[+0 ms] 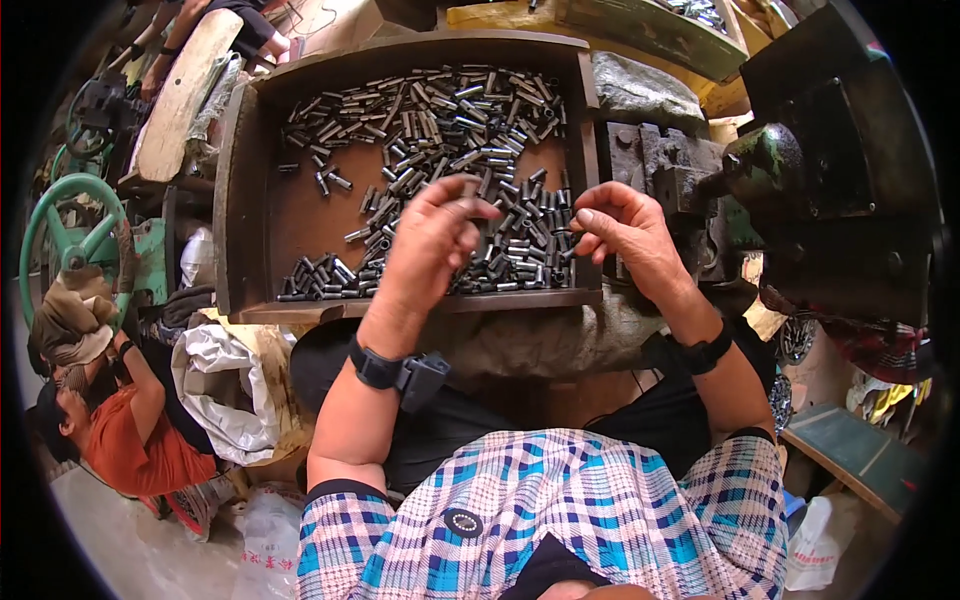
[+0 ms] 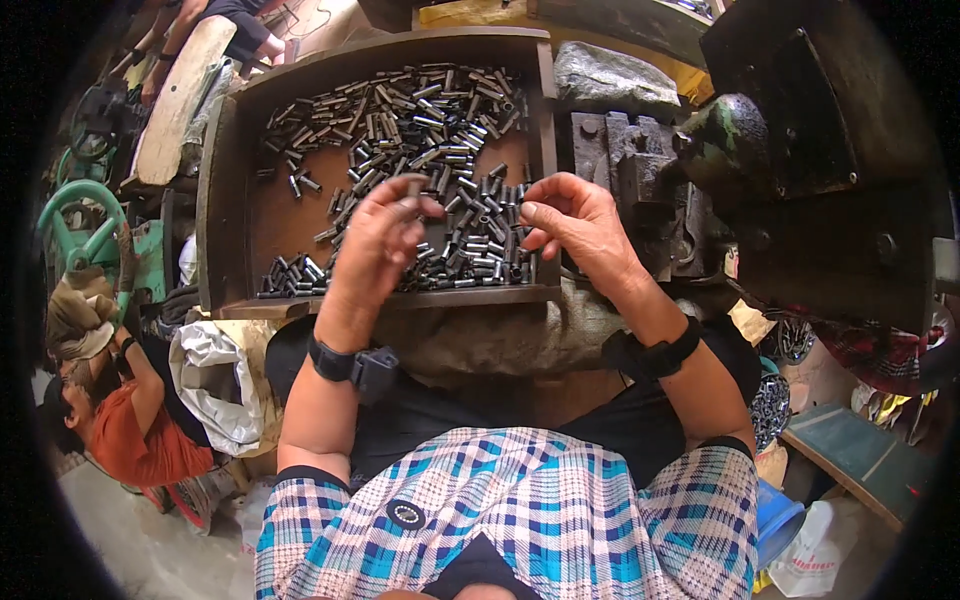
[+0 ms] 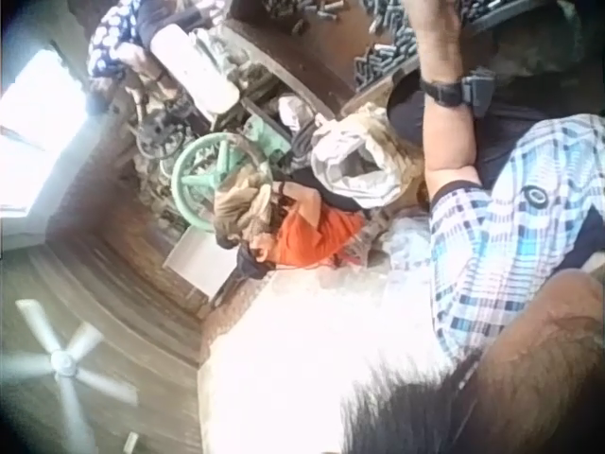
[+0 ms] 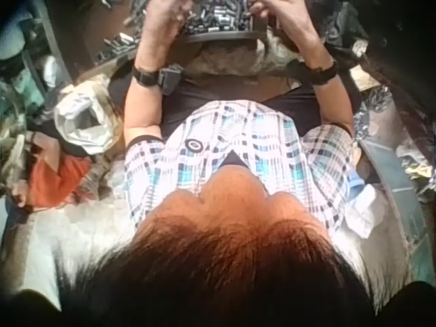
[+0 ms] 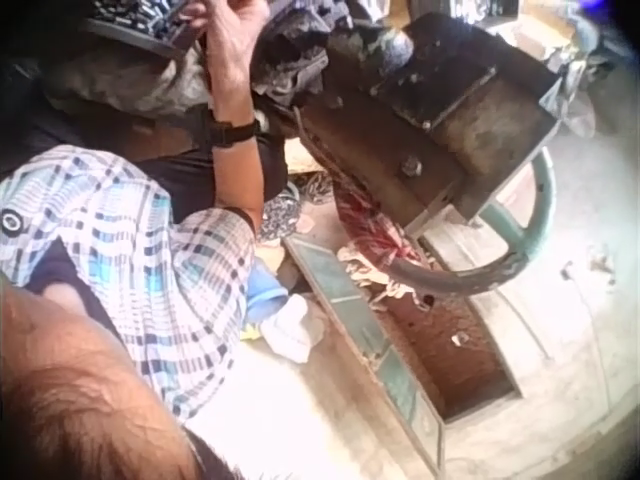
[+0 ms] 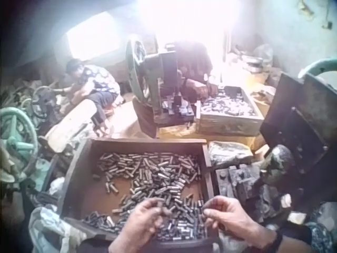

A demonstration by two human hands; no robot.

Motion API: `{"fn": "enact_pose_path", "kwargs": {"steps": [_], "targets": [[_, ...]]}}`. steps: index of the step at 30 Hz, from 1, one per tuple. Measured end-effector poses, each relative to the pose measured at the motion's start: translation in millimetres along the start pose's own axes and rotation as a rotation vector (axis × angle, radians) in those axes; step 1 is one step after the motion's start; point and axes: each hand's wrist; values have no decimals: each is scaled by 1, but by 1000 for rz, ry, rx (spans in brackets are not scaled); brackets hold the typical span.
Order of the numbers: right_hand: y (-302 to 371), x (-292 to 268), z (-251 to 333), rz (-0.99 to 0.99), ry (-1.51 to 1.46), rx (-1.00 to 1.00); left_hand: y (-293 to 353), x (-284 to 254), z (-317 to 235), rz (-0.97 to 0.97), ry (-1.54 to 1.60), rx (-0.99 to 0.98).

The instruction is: Picking up and inspecting small metal bolts from a wooden tray and periodically placing them into a press machine for processing.

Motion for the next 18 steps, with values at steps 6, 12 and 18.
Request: {"fn": "enact_pose_path", "kwargs": {"steps": [6, 12, 18], "targets": [[-30, 48, 7, 75, 955, -769, 7, -21, -15, -202, -6, -7], [-68, 83, 4, 200, 1476, -985, 11, -19, -5, -169, -917, 379], [-81, 80, -2, 274, 1596, -971, -4, -18, 19, -202, -1537, 741]]}}
Point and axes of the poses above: each hand's wrist, its own y-axis away from the middle knuckle, its own x-axis out of the palm, z = x × y, and after that the axes turned 7 degrees about -z, right-handed
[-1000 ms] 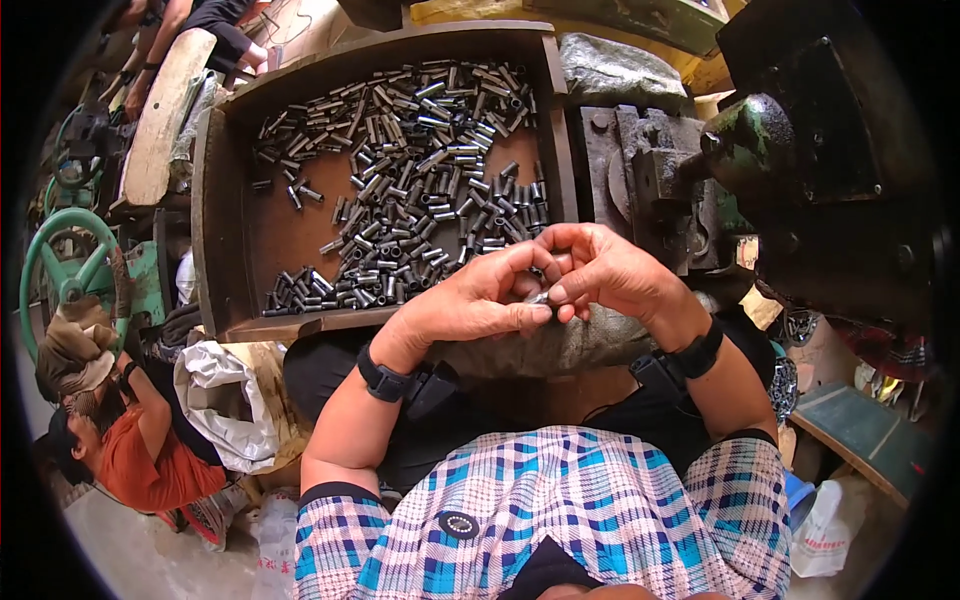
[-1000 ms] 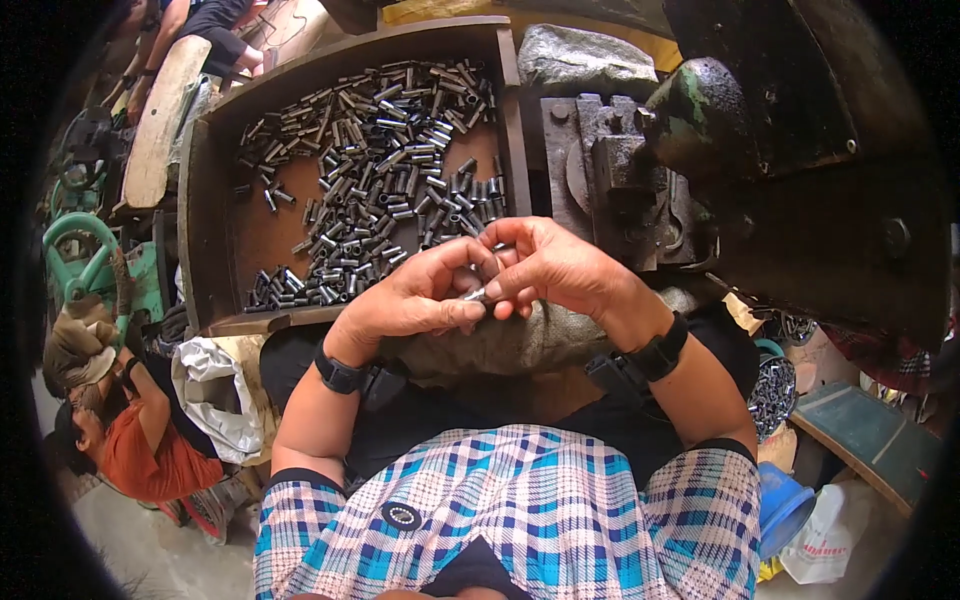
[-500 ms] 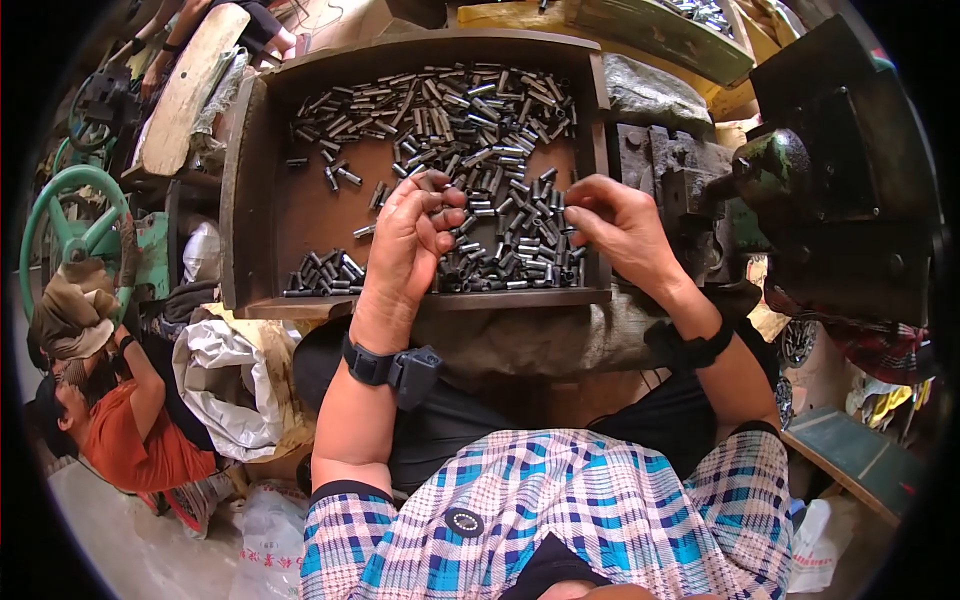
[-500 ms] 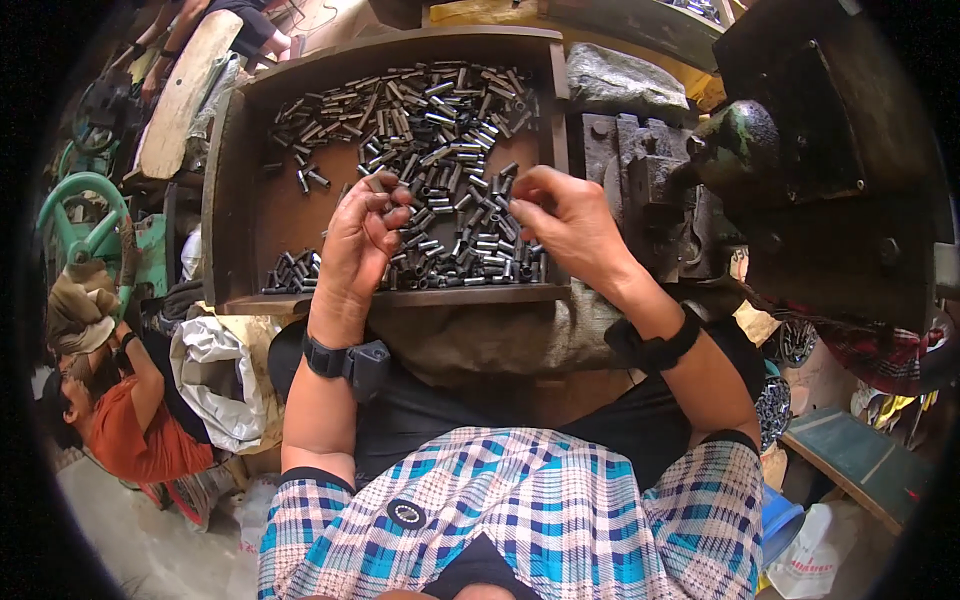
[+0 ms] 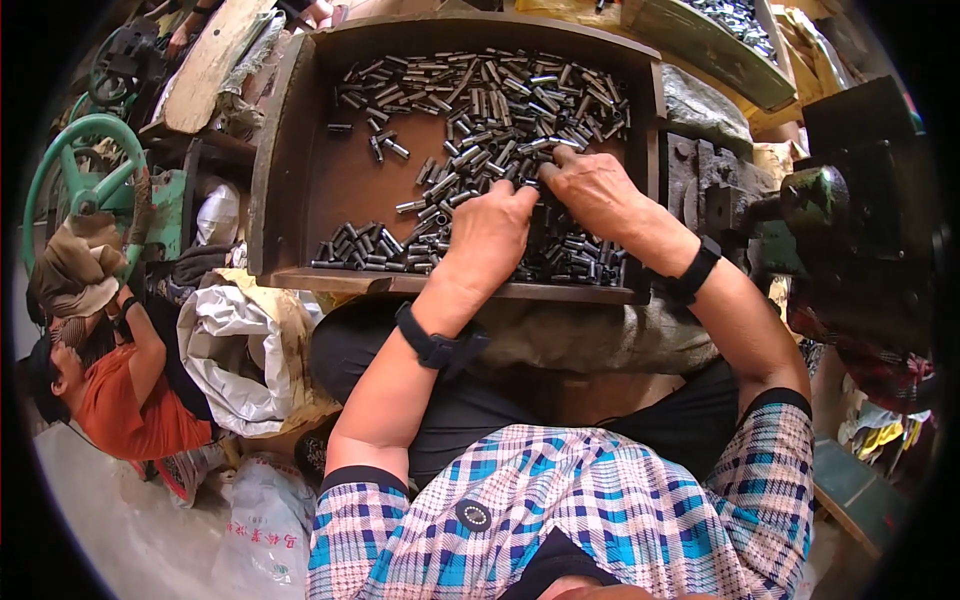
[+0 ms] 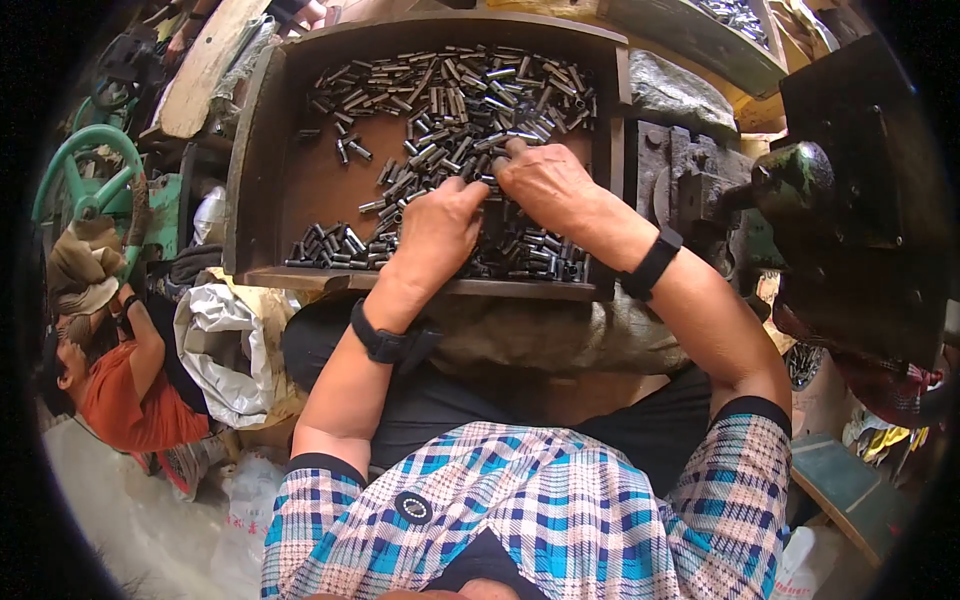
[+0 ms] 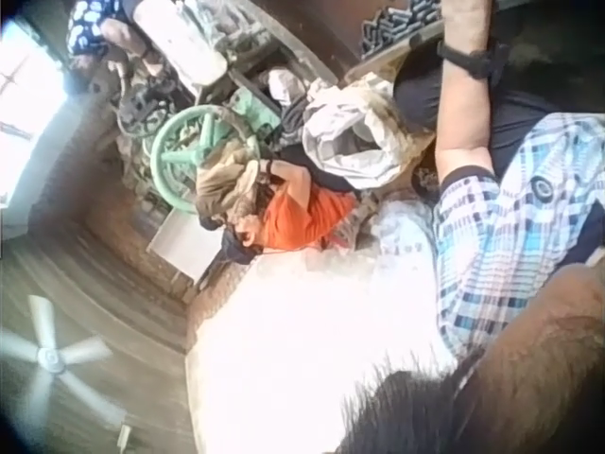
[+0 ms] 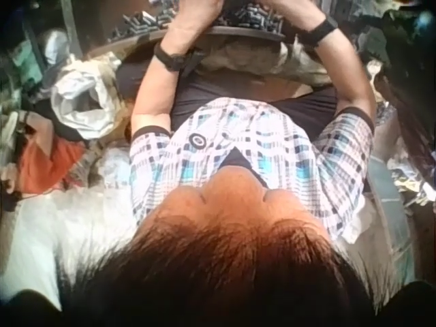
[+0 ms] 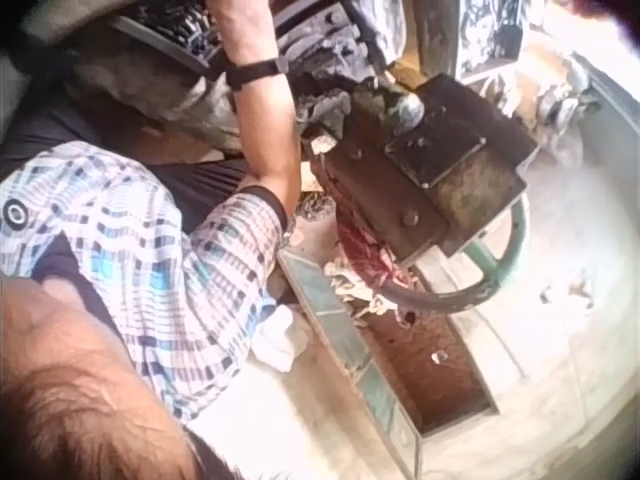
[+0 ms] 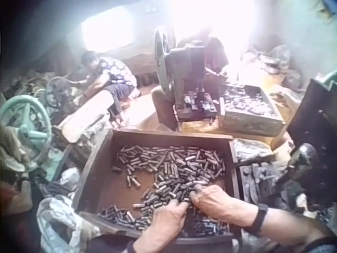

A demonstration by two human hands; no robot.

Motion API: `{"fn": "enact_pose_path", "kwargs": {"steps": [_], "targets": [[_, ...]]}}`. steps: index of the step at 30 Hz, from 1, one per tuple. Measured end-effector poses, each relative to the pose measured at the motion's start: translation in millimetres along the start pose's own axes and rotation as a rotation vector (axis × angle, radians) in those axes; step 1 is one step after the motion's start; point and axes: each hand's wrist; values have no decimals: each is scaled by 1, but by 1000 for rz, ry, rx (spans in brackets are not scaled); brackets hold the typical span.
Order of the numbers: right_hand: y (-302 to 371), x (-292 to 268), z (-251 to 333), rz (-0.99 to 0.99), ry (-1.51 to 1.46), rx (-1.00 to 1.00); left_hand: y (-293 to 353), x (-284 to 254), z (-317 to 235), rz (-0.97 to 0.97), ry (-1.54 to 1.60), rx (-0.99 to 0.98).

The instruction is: Picking up and inspecting small metal bolts from a wooden tray and periodically placing them into a press machine for processing.

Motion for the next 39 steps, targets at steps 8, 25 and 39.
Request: {"fn": "enact_pose_path", "kwargs": {"steps": [8, 25, 39], "targets": [[0, 9, -6, -72, -55, -19, -7, 11, -10, 148, -245, 120], [94, -32, 22, -331, -1422, 936, -14, -14, -30, 473, 949, -436], [102, -27, 10, -320, -1499, 955, -14, 8, -42, 422, 1177, -509]]}}
Point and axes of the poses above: each hand's wrist, its own y-axis away from the middle knuckle, its own x-axis out of the palm, z = x × y, and after that the axes turned 7 degrees about -z, right-handed
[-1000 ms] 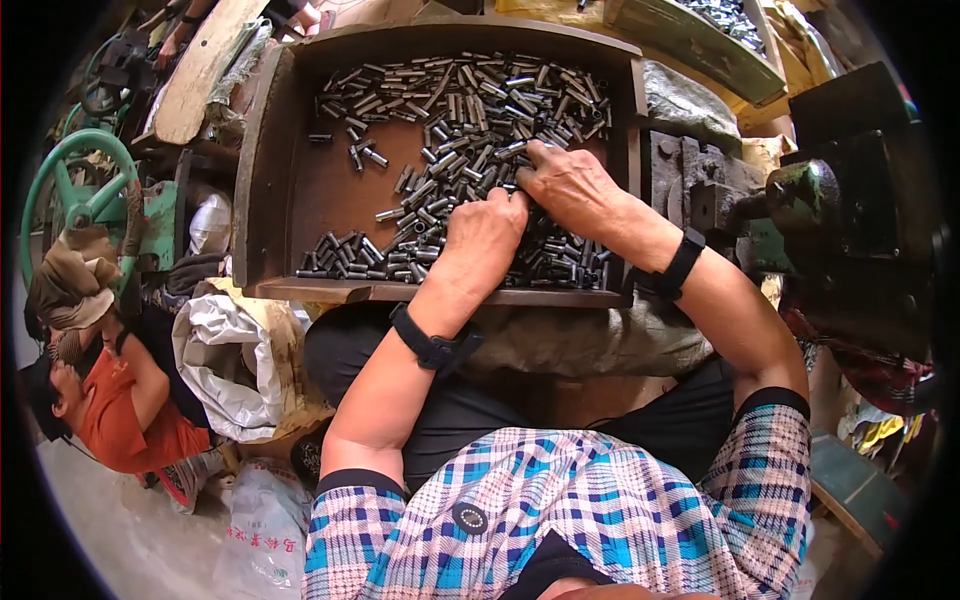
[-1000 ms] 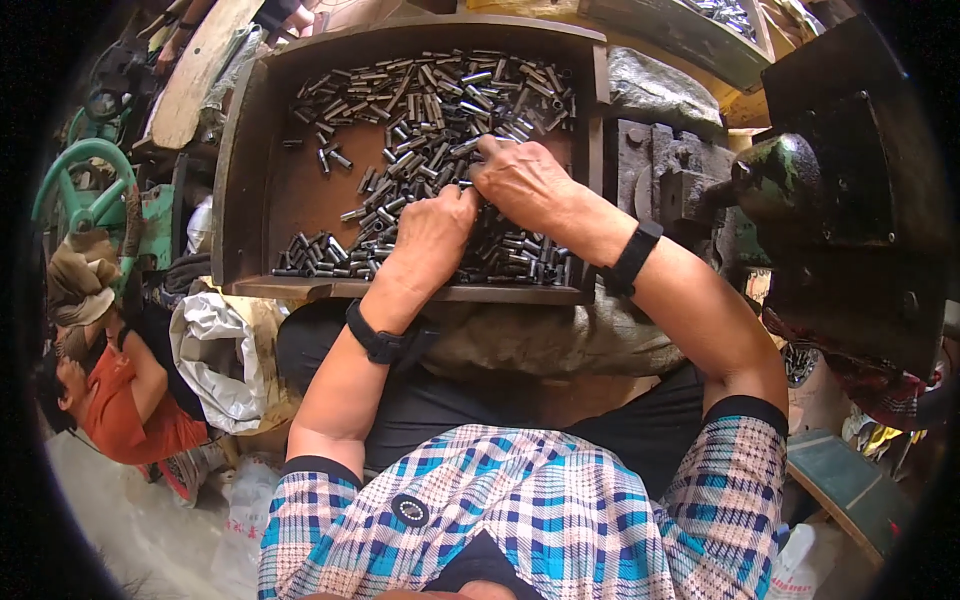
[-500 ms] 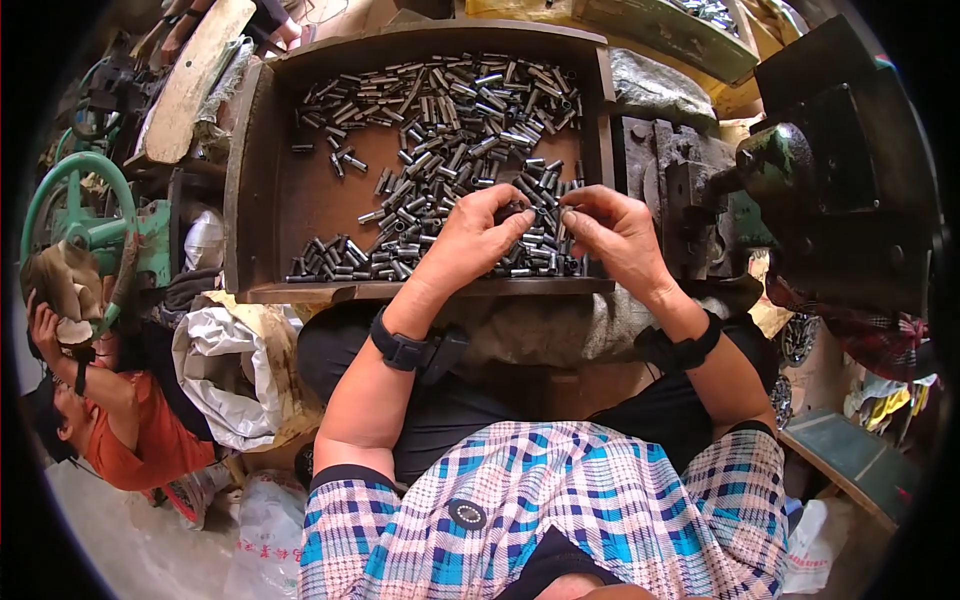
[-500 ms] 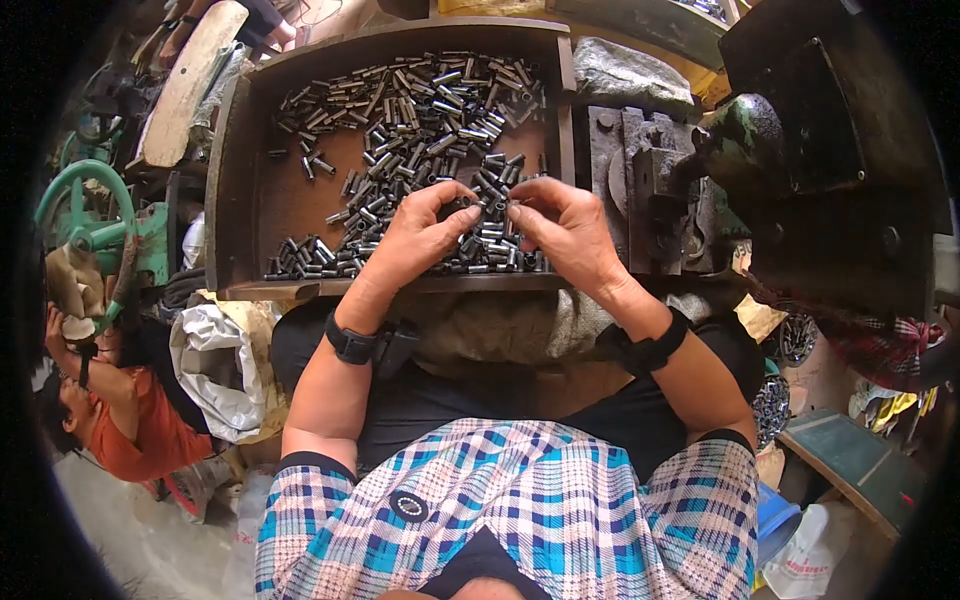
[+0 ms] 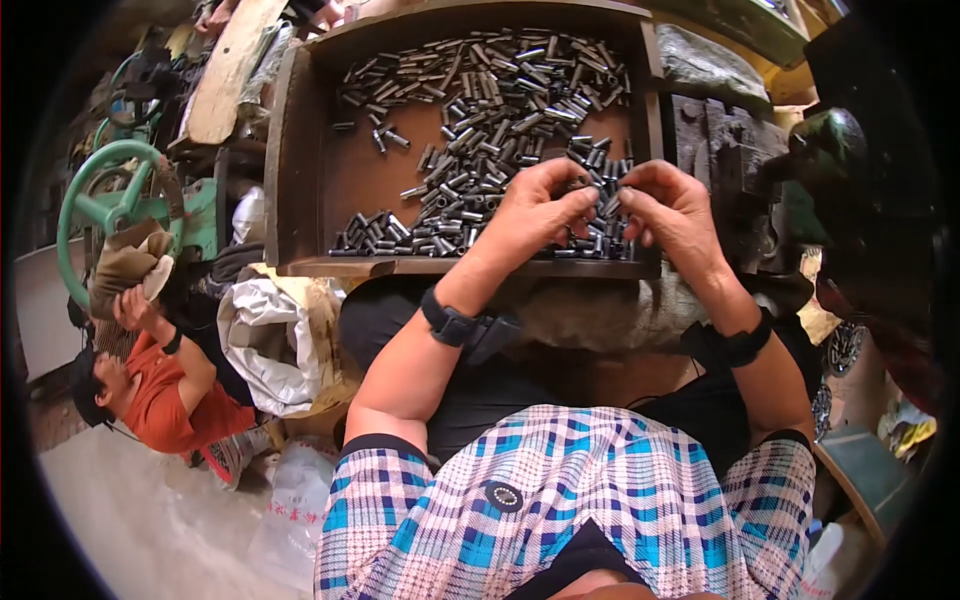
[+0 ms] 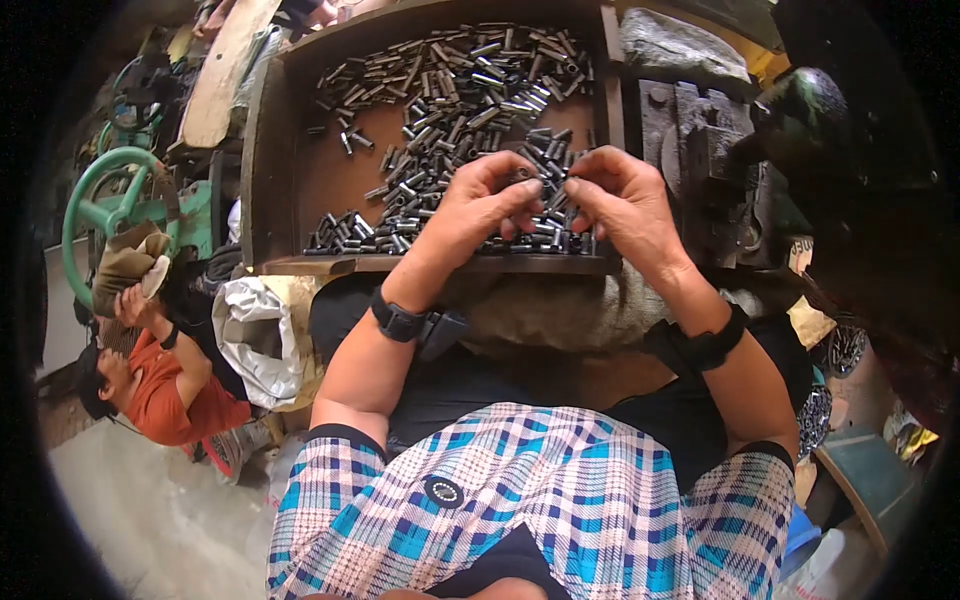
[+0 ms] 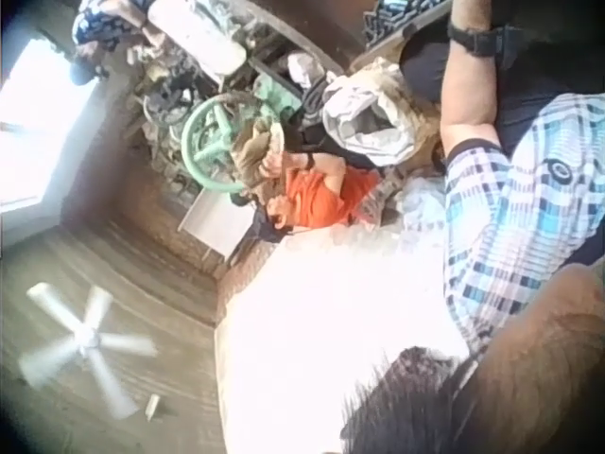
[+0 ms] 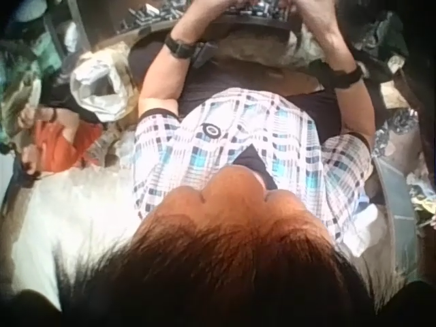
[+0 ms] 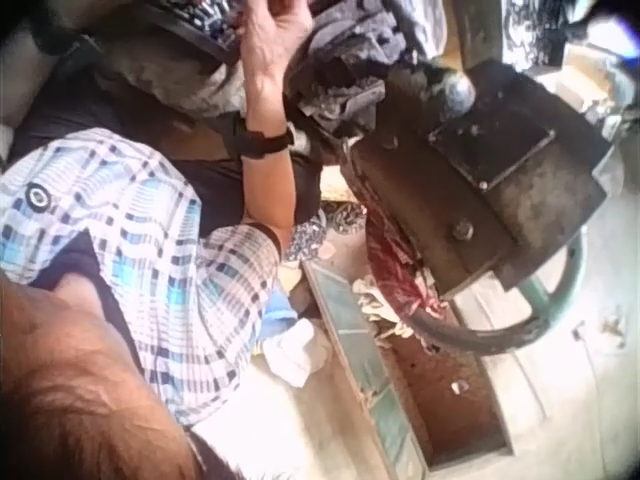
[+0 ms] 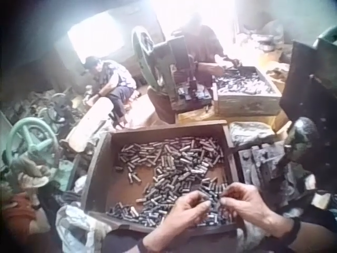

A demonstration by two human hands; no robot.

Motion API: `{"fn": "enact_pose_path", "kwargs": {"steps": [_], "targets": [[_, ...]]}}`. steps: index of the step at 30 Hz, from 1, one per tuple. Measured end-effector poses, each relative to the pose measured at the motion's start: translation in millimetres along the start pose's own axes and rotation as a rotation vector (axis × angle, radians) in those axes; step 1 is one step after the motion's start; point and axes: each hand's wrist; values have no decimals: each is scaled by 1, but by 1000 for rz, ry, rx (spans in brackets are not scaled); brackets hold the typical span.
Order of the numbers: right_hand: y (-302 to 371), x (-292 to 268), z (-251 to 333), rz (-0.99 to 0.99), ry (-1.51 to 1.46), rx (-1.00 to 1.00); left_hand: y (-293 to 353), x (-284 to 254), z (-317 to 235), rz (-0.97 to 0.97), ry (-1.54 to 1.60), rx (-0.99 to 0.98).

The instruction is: Picking up and inspecting small metal bolts from a wooden tray and periodically placing them into a press machine for processing.

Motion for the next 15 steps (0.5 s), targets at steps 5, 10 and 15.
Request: {"fn": "enact_pose_path", "kwargs": {"steps": [5, 10, 15], "targets": [[-1, 1, -5, 17, -101, 34, 2, 11, 5, -11, -30, 5], [1, 6, -6, -1, -138, 53, 4, 16, 7, -110, 47, 28], [-4, -1, -6, -56, -256, 59, 4, 10, 7, -113, 86, 18]]}}
Point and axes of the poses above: each hand's wrist, its own y-axis away from the middle knuckle, its own x-axis out of the palm, z = x × y, and after that the axes turned 7 degrees about -z, right-handed
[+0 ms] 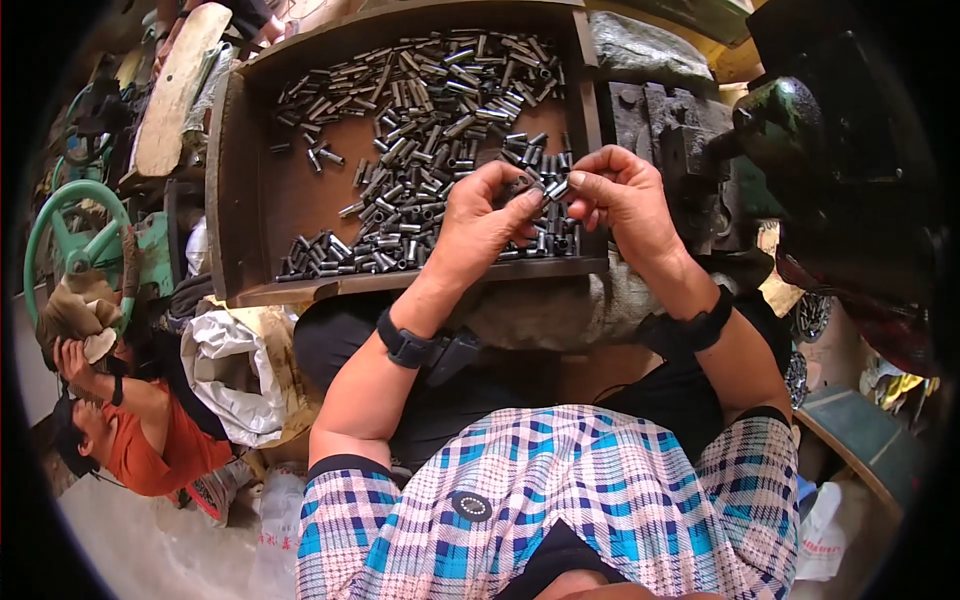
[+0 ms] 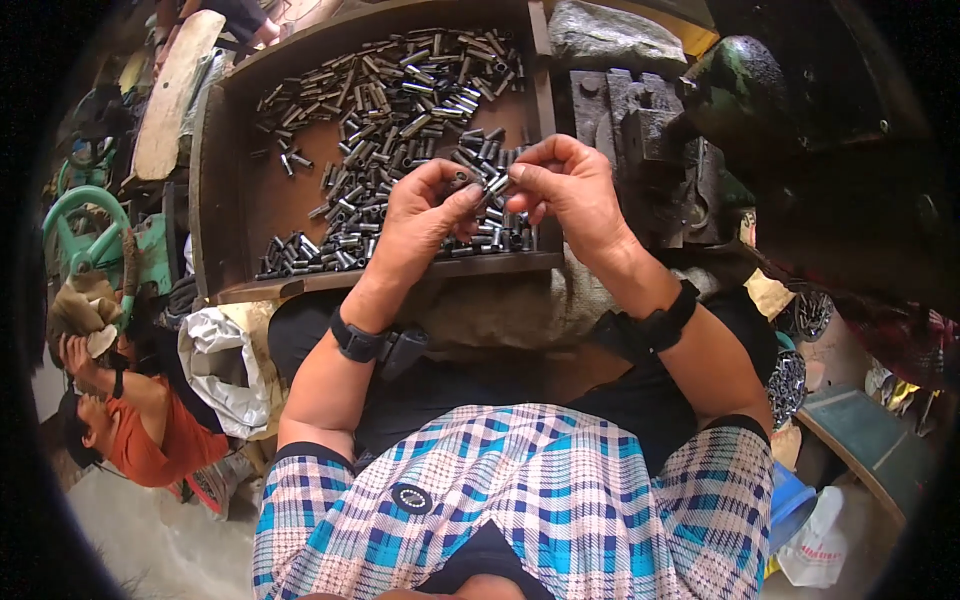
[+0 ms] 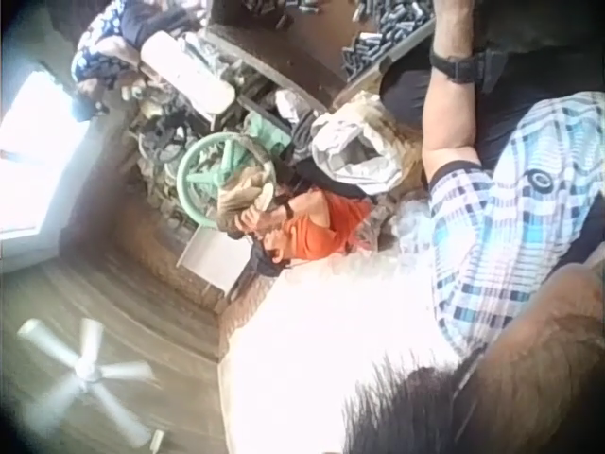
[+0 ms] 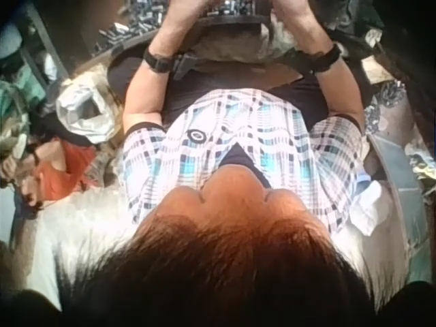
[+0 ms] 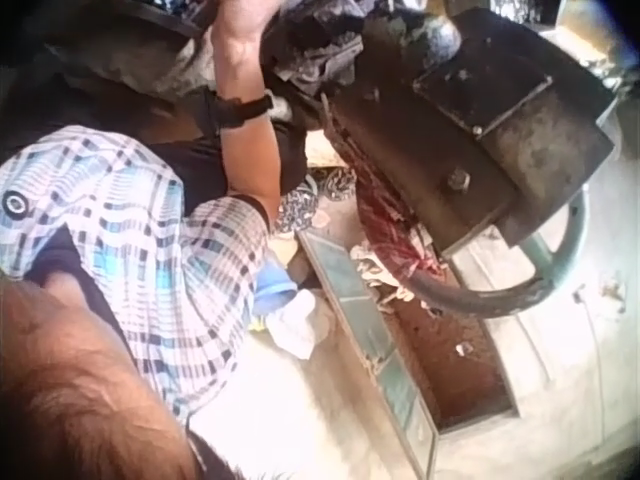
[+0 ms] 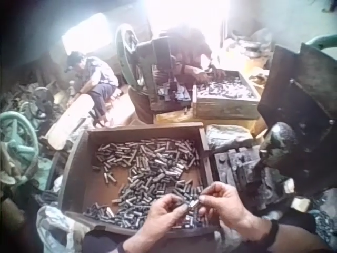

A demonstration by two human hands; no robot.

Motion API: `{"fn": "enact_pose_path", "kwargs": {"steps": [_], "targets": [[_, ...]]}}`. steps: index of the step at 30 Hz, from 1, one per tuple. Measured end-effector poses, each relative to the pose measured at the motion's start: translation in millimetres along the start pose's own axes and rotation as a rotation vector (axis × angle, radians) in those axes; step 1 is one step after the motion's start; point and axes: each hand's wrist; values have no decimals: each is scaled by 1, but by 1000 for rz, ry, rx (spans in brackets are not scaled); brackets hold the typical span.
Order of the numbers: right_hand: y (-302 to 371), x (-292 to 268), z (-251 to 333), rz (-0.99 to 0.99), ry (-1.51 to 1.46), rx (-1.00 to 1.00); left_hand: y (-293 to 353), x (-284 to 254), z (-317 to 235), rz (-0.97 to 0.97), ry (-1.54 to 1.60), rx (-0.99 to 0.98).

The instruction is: Picking up and inspecting small metal bolts from a wooden tray and periodically placing them into a press machine for processing.

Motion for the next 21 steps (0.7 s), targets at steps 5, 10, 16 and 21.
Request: {"fn": "enact_pose_path", "kwargs": {"steps": [5, 10, 16, 21], "targets": [[14, 2, 5, 23, 203, -105, 2, 1, -1, 38, -64, 38], [7, -9, 3, 5, 8, 31, 5, 5, -6, 64, -1, -9], [7, -13, 6, 68, 13, 129, 6, 3, -7, 82, 0, -34], [7, -12, 7, -107, -112, 51, 9, 1, -10, 39, -28, 24]]}}
Point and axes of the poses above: each hand's wrist, its own y-axis away from the middle knuckle, its own x-axis out of the palm, z = x × y, and after that the axes turned 7 degrees about -z, right-handed
